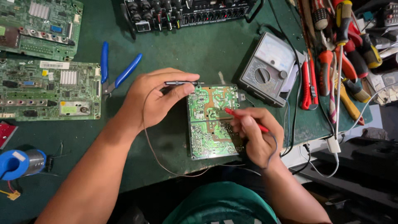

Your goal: The person holds a green circuit board and uses a multimeter with red and black probes to test various points on the board. They adjust the multimeter dial and move the probes across different components while the board is held in their hands.

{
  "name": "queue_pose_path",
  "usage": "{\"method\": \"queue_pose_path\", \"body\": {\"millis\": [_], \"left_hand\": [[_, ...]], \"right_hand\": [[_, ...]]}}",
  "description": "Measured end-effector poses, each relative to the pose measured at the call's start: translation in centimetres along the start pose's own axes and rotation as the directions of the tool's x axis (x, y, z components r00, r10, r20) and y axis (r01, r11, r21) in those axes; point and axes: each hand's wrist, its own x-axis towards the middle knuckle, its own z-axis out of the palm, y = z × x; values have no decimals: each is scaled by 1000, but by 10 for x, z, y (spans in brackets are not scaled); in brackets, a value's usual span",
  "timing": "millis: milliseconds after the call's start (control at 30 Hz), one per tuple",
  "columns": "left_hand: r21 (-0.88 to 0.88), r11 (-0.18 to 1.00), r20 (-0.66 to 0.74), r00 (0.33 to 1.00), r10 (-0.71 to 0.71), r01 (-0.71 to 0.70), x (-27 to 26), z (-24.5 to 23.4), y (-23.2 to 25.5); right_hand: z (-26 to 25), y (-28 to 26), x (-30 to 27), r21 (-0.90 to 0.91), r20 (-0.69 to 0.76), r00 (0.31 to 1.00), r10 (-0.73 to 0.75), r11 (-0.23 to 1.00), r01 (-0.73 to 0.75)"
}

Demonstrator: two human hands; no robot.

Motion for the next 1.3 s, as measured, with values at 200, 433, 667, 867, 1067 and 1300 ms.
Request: {"method": "queue_pose_path", "body": {"millis": [200, 433, 667, 867, 1067, 1300], "left_hand": [[-84, 968, 30, 972, -233, 235, 0, -1, 4], [28, 992, 89, 988, -129, 127, -7, 1, -14], [141, 981, 178, 971, -161, 137, -11, 4, -23], [149, 983, 177, 975, -134, 108, -9, 6, -19], [132, 951, 245, 920, -305, 280, -6, 1, -8], [169, 978, 219, 963, -160, 124, -11, 4, -22]], "right_hand": [[4, 0, 4, -217, -179, 975, 130, 962, -168], [5, -2, 5, -218, 66, 989, -131, 966, 142], [6, -6, 13, -390, 182, 950, -254, 868, 307], [8, -7, 16, -402, 204, 947, -249, 861, 313], [9, -6, 16, -393, 191, 950, -248, 867, 305], [9, -7, 17, -394, 198, 948, -251, 865, 312]]}}
